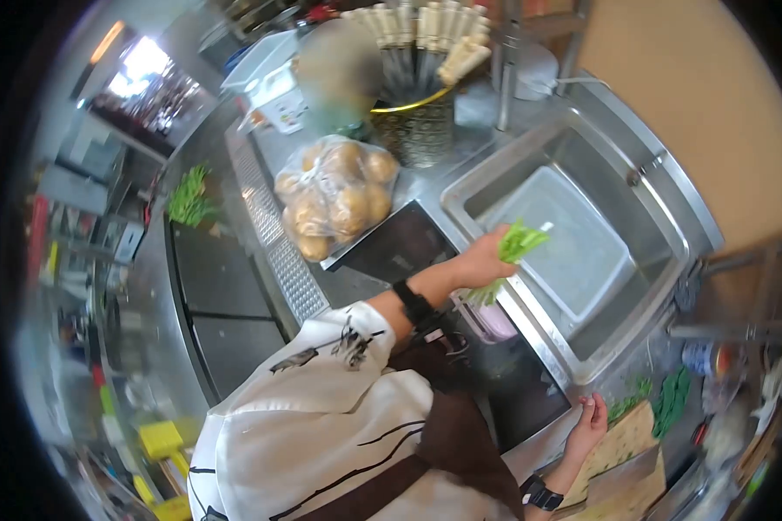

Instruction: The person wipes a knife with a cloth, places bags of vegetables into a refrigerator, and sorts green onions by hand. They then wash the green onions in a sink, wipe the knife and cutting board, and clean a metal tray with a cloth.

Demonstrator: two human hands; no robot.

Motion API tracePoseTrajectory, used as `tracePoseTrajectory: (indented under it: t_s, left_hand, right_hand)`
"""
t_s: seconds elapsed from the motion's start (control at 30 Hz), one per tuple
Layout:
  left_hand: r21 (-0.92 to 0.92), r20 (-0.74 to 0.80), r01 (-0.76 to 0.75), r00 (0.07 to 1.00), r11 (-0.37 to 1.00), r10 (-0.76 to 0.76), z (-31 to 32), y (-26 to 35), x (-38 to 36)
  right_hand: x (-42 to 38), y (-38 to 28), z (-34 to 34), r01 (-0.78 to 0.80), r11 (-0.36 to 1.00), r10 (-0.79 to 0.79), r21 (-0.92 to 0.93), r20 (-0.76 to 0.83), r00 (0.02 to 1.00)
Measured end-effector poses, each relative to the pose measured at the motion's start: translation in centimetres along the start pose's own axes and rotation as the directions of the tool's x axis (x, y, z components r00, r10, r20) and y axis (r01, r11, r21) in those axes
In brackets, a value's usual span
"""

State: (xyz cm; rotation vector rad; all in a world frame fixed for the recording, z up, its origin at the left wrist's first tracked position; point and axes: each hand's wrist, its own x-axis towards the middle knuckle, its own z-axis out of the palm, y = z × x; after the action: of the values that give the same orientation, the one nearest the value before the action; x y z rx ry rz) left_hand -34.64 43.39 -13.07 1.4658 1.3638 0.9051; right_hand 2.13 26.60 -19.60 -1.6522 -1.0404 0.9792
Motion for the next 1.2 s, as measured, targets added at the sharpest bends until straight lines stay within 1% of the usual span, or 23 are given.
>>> tracePoseTrajectory:
  t_s: [0.03,0.13,0.23,0.27,0.3,0.37,0.4,0.47,0.57,0.67,0.73,0.77,0.8,0.83,0.87,0.9,0.93,0.97,1.0,1.03,1.07,1.13,1.2]
  left_hand:
    - [-0.055,-0.141,-0.002,0.99,0.998,-0.006,-1.0,-1.0,-1.3]
    - [-0.019,-0.2,0.031,0.979,0.999,-0.034,-6.0,-0.8,-6.3]
    - [-0.038,-0.266,-0.002,0.964,0.999,-0.008,-11.0,-0.1,-11.5]
    - [-0.071,-0.324,-0.029,0.946,0.997,0.004,-12.7,0.7,-13.2]
    - [-0.126,-0.367,0.019,0.928,0.992,-0.065,-14.4,2.1,-14.7]
    - [-0.114,-0.464,0.023,0.883,0.993,-0.073,-18.1,2.2,-17.2]
    - [-0.073,-0.552,-0.027,0.834,0.997,-0.017,-20.0,0.6,-17.9]
    - [-0.029,-0.631,-0.023,0.776,0.999,0.0,-24.6,-1.8,-19.4]
    - [-0.067,-0.764,0.102,0.634,0.993,-0.117,-30.6,-6.0,-21.7]
    - [0.051,-0.804,0.24,0.586,0.969,-0.103,-32.7,-5.8,-22.8]
    - [0.086,-0.641,0.209,0.76,0.974,-0.106,-33.4,-10.1,-22.1]
    - [-0.115,-0.652,0.038,0.751,0.993,-0.104,-33.7,-9.5,-21.8]
    - [-0.299,-0.656,-0.143,0.749,0.943,-0.095,-34.6,-8.9,-21.3]
    - [-0.204,-0.713,-0.116,0.699,0.972,-0.066,-35.9,-9.6,-20.9]
    - [-0.115,-0.748,-0.083,0.662,0.99,-0.031,-36.8,-10.4,-20.2]
    - [-0.041,-0.764,-0.051,0.645,0.998,0.002,-37.1,-11.3,-19.2]
    - [0.041,-0.624,0.112,0.779,0.993,-0.063,-39.8,-11.8,-18.7]
    - [0.186,-0.677,0.105,0.734,0.977,0.05,-41.5,-12.8,-18.3]
    - [0.119,-0.713,0.226,0.697,0.967,-0.075,-43.3,-13.6,-17.8]
    - [0.168,-0.715,0.365,0.685,0.916,-0.142,-45.2,-13.7,-17.2]
    - [0.296,-0.716,0.379,0.695,0.877,-0.059,-46.7,-15.5,-16.2]
    - [0.462,-0.621,0.355,0.784,0.813,0.01,-48.8,-15.2,-14.1]
    - [0.53,-0.571,0.378,0.821,0.759,-0.01,-50.2,-17.0,-10.6]
  right_hand:
    - [1.0,-0.5,0.4,0.015,1.0,-0.014,-0.019,0.048,0.999]
    - [2.4,-2.3,2.5,0.039,0.997,-0.029,-0.059,0.167,0.985]
    - [2.7,-3.4,5.2,0.084,0.996,-0.072,-0.041,0.239,0.968]
    - [2.3,-4.0,6.0,0.093,0.993,-0.068,-0.079,0.275,0.959]
    - [1.8,-4.7,6.9,0.101,0.988,-0.06,-0.116,0.31,0.949]
    - [1.1,-5.2,8.7,0.083,0.982,-0.02,-0.168,0.347,0.938]
    - [0.9,-4.9,9.1,0.084,0.981,-0.011,-0.175,0.379,0.925]
    - [0.8,-4.4,10.3,0.09,0.979,0.003,-0.182,0.454,0.891]
    - [0.9,-3.5,12.3,0.11,0.965,0.02,-0.237,0.487,0.873]
    - [0.2,-4.5,16.1,0.107,0.954,0.062,-0.279,0.535,0.843]
    - [0.0,-5.2,19.2,0.143,0.939,0.07,-0.314,0.579,0.812]
    - [0.0,-5.2,20.9,0.18,0.927,0.059,-0.329,0.604,0.795]
    - [-0.3,-5.0,22.9,0.211,0.917,0.048,-0.339,0.618,0.784]
    - [-0.1,-4.2,24.6,0.227,0.933,-0.001,-0.279,0.629,0.777]
    - [-1.2,-5.6,27.0,0.167,0.936,0.051,-0.308,0.591,0.805]
    - [0.1,-4.3,28.2,0.291,0.866,0.046,-0.407,0.643,0.764]
    - [-3.2,-10.6,32.5,0.397,0.84,-0.024,-0.37,0.705,0.708]
    - [-3.6,-11.3,33.8,0.386,0.837,0.0,-0.389,0.704,0.71]
    - [-3.2,-9.9,34.4,0.328,0.866,0.015,-0.378,0.674,0.738]
    - [-4.1,-11.6,35.7,0.297,0.868,0.049,-0.398,0.663,0.747]
    - [-4.1,-11.0,36.1,0.281,0.867,0.063,-0.412,0.65,0.758]
    - [-4.8,-10.9,36.8,0.237,0.871,0.112,-0.43,0.645,0.756]
    - [-5.8,-10.3,36.8,0.193,0.857,0.17,-0.478,0.615,0.77]
